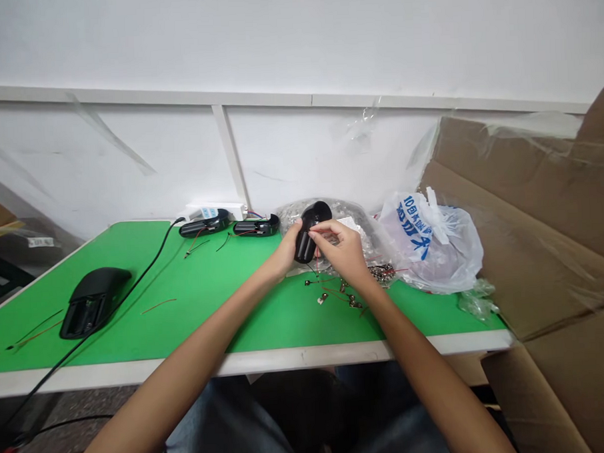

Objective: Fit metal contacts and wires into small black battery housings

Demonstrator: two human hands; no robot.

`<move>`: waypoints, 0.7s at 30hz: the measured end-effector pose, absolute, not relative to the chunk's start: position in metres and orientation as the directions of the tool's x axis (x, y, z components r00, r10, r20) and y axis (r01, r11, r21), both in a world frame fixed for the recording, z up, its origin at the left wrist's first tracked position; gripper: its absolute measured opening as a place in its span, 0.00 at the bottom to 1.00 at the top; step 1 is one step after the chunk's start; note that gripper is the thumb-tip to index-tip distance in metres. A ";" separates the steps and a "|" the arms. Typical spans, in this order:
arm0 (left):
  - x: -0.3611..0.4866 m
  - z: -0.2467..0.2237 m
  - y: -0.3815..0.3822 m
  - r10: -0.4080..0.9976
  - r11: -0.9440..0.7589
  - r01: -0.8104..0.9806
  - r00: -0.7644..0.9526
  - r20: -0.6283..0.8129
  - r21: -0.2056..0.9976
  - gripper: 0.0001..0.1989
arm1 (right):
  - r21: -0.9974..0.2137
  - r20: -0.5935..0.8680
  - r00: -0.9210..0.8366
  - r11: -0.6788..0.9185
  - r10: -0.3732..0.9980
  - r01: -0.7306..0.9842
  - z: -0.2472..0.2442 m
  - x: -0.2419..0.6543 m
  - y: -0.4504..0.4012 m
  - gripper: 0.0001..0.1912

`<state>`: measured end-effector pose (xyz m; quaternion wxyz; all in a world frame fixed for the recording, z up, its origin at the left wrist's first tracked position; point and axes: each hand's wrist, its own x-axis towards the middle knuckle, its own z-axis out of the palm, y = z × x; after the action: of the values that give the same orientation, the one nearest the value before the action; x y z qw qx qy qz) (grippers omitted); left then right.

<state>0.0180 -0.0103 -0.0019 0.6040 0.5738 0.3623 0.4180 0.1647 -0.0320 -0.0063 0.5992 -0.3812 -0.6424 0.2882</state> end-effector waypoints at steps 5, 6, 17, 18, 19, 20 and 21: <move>0.018 0.000 -0.012 0.918 0.006 -0.122 0.395 0.043 0.992 0.39 | -0.867 0.498 0.024 0.497 0.867 0.048 -0.006 0.163 -0.030 0.17; 0.018 0.000 -0.011 0.918 0.005 -0.121 0.395 0.044 0.993 0.39 | -0.867 0.497 0.024 0.495 0.868 0.056 -0.006 0.162 -0.030 0.17; 0.018 -0.006 -0.008 0.913 -0.004 -0.104 0.406 0.047 0.995 0.38 | -0.841 0.532 0.002 0.527 0.847 0.123 -0.008 0.164 -0.033 0.13; 0.018 -0.006 -0.009 0.913 -0.005 -0.104 0.406 0.047 0.995 0.38 | -0.838 0.534 -0.002 0.530 0.845 0.129 -0.008 0.164 -0.033 0.13; 0.018 -0.005 -0.009 0.912 -0.007 -0.103 0.406 0.048 0.995 0.39 | -0.835 0.537 -0.003 0.533 0.843 0.137 -0.009 0.164 -0.033 0.12; 0.018 -0.005 -0.009 0.912 -0.010 -0.102 0.408 0.051 0.995 0.39 | -0.829 0.545 -0.001 0.539 0.839 0.148 -0.009 0.165 -0.033 0.11; 0.018 -0.006 -0.009 0.910 -0.015 -0.101 0.410 0.056 0.995 0.39 | -0.817 0.560 0.002 0.552 0.828 0.167 -0.009 0.165 -0.033 0.11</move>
<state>0.0183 -0.0091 -0.0056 0.6083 0.5787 0.3496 0.4157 0.1650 -0.0329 -0.0086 0.5950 -0.3830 -0.6497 0.2778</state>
